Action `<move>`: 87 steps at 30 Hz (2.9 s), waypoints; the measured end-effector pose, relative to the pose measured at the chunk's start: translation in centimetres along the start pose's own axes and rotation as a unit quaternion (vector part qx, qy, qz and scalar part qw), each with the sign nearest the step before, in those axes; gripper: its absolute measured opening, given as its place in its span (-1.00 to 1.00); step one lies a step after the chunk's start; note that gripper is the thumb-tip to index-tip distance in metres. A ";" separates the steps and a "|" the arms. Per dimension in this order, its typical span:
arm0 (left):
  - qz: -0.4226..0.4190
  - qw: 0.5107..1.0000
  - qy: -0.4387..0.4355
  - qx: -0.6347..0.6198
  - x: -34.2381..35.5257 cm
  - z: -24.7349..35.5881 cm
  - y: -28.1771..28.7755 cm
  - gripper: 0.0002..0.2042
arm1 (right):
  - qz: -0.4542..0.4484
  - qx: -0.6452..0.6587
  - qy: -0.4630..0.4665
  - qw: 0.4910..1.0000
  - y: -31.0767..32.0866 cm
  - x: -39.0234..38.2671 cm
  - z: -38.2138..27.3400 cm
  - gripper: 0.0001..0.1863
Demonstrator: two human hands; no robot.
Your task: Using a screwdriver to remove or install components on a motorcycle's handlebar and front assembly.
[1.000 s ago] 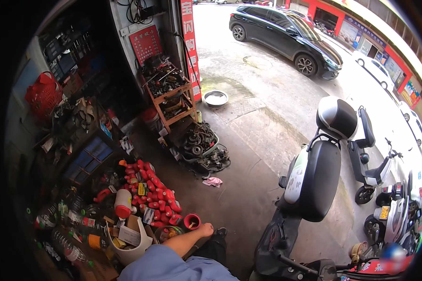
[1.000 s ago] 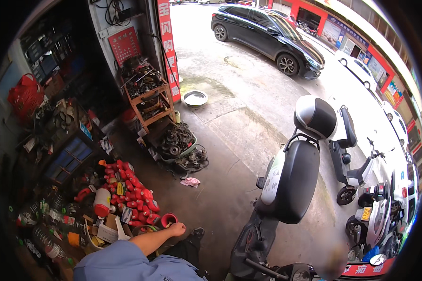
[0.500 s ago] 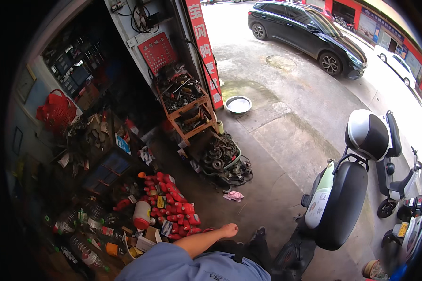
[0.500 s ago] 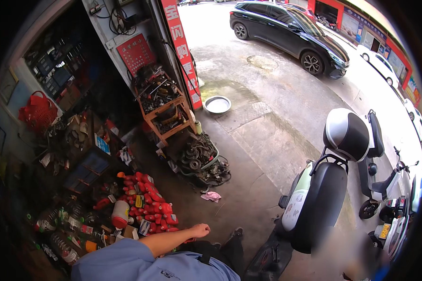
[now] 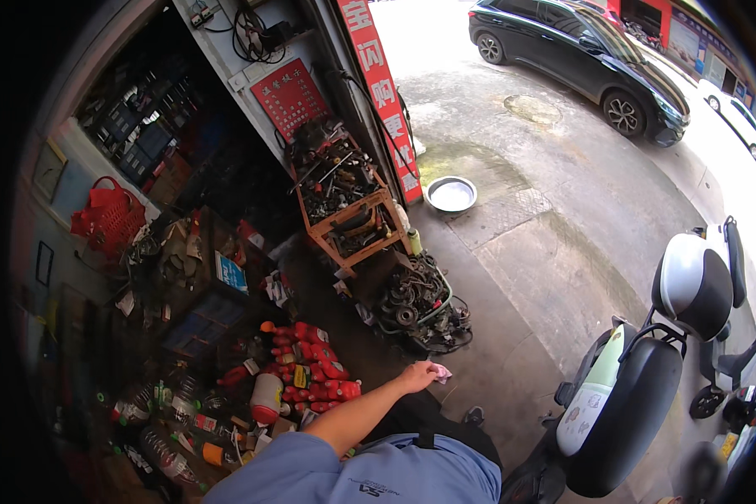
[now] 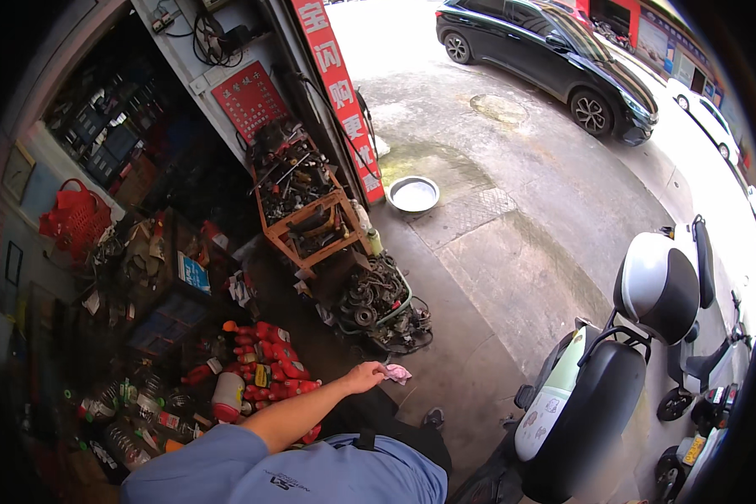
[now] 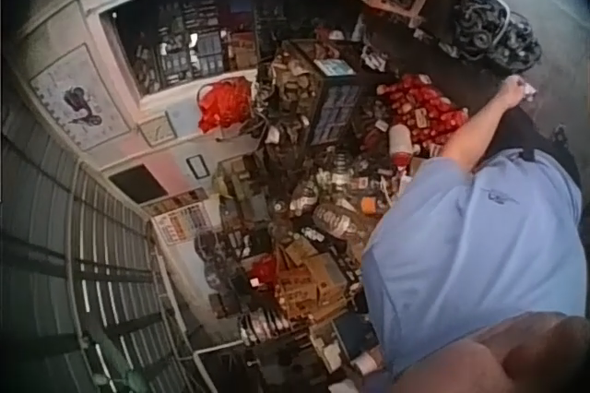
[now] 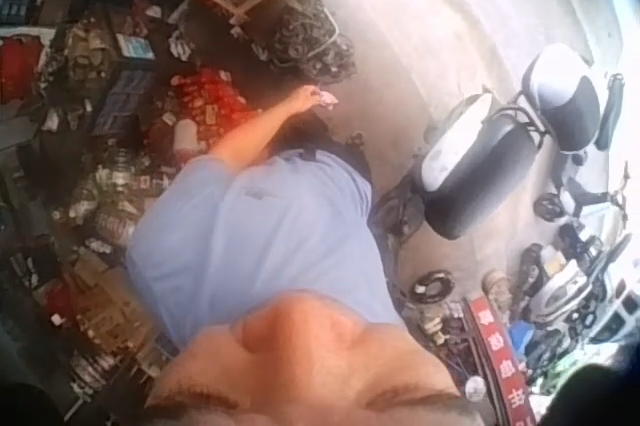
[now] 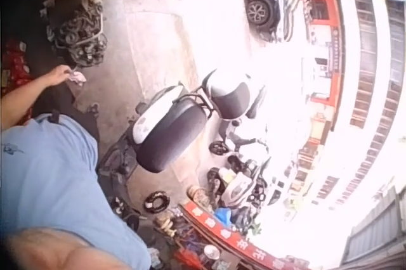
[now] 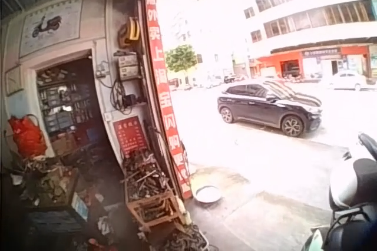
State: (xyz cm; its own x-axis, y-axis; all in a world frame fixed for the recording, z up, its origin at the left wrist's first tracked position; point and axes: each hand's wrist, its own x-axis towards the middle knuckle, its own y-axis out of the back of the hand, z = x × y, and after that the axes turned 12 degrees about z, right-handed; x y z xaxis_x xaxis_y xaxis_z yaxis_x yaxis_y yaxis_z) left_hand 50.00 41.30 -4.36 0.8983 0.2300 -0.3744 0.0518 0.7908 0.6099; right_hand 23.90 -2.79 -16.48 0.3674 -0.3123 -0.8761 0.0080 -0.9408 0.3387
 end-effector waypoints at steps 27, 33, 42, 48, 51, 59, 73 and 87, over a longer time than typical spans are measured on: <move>0.258 0.880 0.367 -0.154 3.4 -41.7 18.9 -0.83 | -0.082 -0.190 0.243 0.948 -35.5 -9.2 -46.7 -0.69; 0.251 0.853 0.378 -0.258 6.9 -40.3 15.4 -0.84 | -0.048 -0.261 0.211 0.941 -34.9 -8.7 -48.9 -0.71; 0.253 0.925 0.250 -0.131 12.0 -40.2 12.6 -0.84 | 0.026 -0.191 0.151 0.970 -28.0 -3.7 -52.7 -0.76; 0.258 0.900 0.336 -0.102 19.7 -30.2 16.7 -0.81 | -0.011 -0.200 0.094 0.975 -21.5 8.4 -56.4 -0.74; 0.249 0.875 0.383 -0.160 23.4 -21.5 15.9 -0.80 | -0.006 -0.172 0.089 0.981 -18.3 14.9 -61.4 -0.75; 0.254 0.919 0.275 -0.126 33.1 -2.3 14.9 -0.73 | 0.004 -0.160 0.119 0.980 -11.1 27.2 -76.1 -0.76; 0.565 0.667 0.233 -0.427 49.1 4.0 40.6 -0.83 | -0.111 -0.242 0.169 0.949 -22.9 29.2 -94.9 -0.77; 0.627 0.420 0.253 -0.605 70.1 -16.3 59.5 -0.65 | -0.111 -0.264 0.177 0.942 -33.3 23.0 -116.1 -0.59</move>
State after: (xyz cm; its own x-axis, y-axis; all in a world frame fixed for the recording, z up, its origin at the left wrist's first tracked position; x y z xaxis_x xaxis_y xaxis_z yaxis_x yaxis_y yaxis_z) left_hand 108.92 113.73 -5.72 -0.3359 0.7458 -0.5753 -0.8590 -0.4931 -0.1377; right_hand 140.03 36.61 -8.04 0.5883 0.0354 -0.8078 0.5475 -0.7526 0.3658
